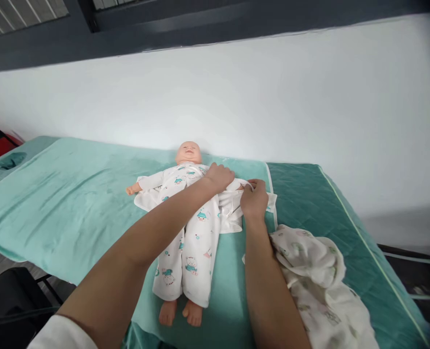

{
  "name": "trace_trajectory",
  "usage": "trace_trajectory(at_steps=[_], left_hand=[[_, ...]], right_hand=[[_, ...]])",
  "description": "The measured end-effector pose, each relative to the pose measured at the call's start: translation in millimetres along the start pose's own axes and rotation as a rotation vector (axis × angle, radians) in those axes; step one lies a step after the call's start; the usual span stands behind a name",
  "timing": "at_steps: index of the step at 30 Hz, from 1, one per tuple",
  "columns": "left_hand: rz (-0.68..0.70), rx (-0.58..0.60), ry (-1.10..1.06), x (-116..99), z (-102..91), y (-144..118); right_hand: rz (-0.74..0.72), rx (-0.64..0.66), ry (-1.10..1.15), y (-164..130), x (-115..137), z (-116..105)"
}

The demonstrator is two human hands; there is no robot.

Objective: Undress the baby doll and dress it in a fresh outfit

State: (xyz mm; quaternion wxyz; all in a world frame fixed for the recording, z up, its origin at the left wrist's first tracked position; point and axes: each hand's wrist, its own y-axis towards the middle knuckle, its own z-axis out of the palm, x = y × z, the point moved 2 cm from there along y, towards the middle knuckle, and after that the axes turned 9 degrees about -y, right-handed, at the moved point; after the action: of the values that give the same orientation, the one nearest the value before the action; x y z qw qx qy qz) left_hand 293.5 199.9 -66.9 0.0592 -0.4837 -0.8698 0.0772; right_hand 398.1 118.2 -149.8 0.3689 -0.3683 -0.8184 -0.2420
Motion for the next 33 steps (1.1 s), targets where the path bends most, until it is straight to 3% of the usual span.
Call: trace_trajectory(at_steps=[8, 14, 23, 30, 33], left_hand=[[-0.040, -0.039, 0.083, 21.8, -15.8, -19.9], [-0.030, -0.067, 0.095, 20.9, -19.7, -30.2], [-0.028, -0.076, 0.040, 30.2, -25.7, -39.5], [-0.037, -0.069, 0.042, 33.0, -26.7, -41.3], [-0.007, -0.077, 0.039, 29.8, -21.3, -38.4]], right_hand=[[0.008, -0.047, 0.111, 4.3, -12.7, 1.0], [0.006, -0.072, 0.254, 10.0, -19.8, 4.7], [-0.020, 0.126, 0.579, 14.1, -24.4, 13.8], [0.008, 0.085, 0.598, 15.7, -27.1, 10.2], [0.079, 0.114, 0.715, 13.4, -21.9, 7.1]])
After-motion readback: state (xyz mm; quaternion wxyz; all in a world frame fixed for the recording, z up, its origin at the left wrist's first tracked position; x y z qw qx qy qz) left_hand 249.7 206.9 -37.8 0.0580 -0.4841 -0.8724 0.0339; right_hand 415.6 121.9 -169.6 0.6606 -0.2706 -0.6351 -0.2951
